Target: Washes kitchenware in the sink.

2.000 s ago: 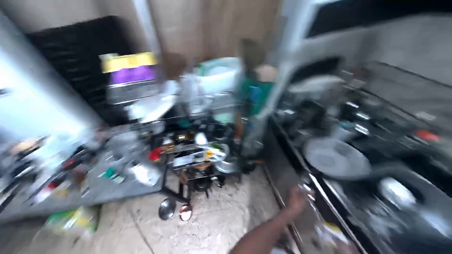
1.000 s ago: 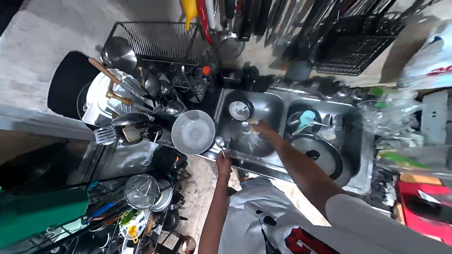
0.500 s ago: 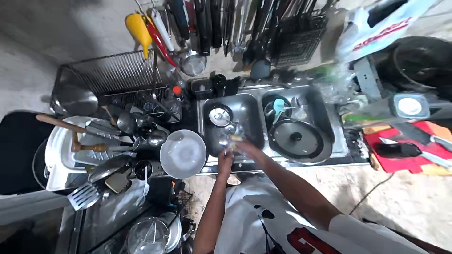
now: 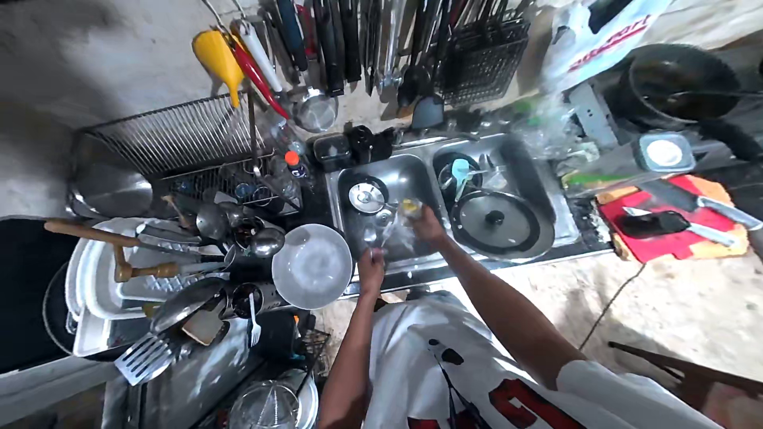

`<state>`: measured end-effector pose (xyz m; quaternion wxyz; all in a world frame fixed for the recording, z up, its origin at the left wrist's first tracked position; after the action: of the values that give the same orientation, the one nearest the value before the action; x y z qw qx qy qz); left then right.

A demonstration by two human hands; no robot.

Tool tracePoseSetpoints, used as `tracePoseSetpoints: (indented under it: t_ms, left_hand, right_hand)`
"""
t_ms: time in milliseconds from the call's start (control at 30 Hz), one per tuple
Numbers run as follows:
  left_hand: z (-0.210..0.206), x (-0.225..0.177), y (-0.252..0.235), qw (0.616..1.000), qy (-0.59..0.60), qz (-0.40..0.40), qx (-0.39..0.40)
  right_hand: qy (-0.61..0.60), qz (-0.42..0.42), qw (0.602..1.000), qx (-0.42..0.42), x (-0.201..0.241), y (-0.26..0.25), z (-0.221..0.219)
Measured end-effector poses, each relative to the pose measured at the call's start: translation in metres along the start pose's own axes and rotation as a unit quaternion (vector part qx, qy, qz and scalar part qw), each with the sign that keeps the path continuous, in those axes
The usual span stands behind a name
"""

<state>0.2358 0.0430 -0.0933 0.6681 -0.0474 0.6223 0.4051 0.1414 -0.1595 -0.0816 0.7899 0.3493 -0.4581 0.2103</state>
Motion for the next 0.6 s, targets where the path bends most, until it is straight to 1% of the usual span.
tracePoseSetpoints:
  t_ms: [33,100,200,267,300,333,400,467,500,533,567,600]
  left_hand:
    - [-0.001,-0.001,0.000,1.000,0.024,0.000,-0.008]
    - [-0.008,-0.004,-0.002,0.997,0.071,-0.001,-0.027]
    - [-0.025,-0.006,-0.006,0.995,0.104,-0.008,-0.013]
    - [-0.041,-0.007,-0.005,0.997,0.080,-0.011,0.014]
    - [-0.048,-0.007,-0.003,0.997,0.069,-0.015,0.018]
    - [-0.053,-0.007,-0.002,0.998,0.063,-0.017,0.017]
    - [-0.064,-0.012,-0.001,0.998,0.057,-0.018,0.006]
    - [-0.071,-0.021,-0.001,0.999,0.034,-0.016,0.000]
    - [-0.074,-0.026,-0.001,1.000,0.012,-0.013,0.001]
    - [-0.076,-0.031,-0.002,1.000,-0.006,-0.007,0.001]
    - [-0.079,-0.036,-0.002,1.000,-0.019,0.000,-0.004]
    - [-0.082,-0.038,-0.002,1.000,-0.021,0.005,-0.013]
  right_hand:
    - [-0.078,-0.019,0.997,0.018,-0.008,0.001,-0.002]
    - [-0.205,-0.061,0.975,0.064,-0.018,0.007,-0.012]
    - [-0.306,-0.074,0.942,0.118,-0.028,0.017,-0.031]
    - [-0.301,-0.076,0.946,0.097,-0.026,0.019,-0.029]
    - [-0.277,-0.081,0.953,0.086,-0.025,0.018,-0.022]
    - [-0.237,-0.082,0.964,0.085,-0.023,0.014,-0.012]
    - [-0.143,-0.051,0.984,0.094,-0.024,0.003,0.009]
    - [-0.072,-0.011,0.995,0.066,-0.024,-0.001,0.024]
    - [-0.063,0.001,0.998,0.026,-0.026,0.000,0.029]
    - [-0.086,0.005,0.996,-0.023,-0.028,0.000,0.033]
    - [-0.132,0.006,0.989,-0.072,-0.032,-0.002,0.038]
    - [-0.190,0.007,0.976,-0.103,-0.036,-0.006,0.043]
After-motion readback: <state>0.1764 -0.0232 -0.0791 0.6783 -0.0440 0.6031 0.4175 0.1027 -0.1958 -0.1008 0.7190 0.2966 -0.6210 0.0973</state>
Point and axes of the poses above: each hand's wrist, its own y-axis away from the middle knuckle, its own z-axis out of the back of the hand, x = y × z, the point moved 2 cm from there along -y, towards the middle knuckle, and after that the axes turned 4 degrees about x, right-handed, at the moved point
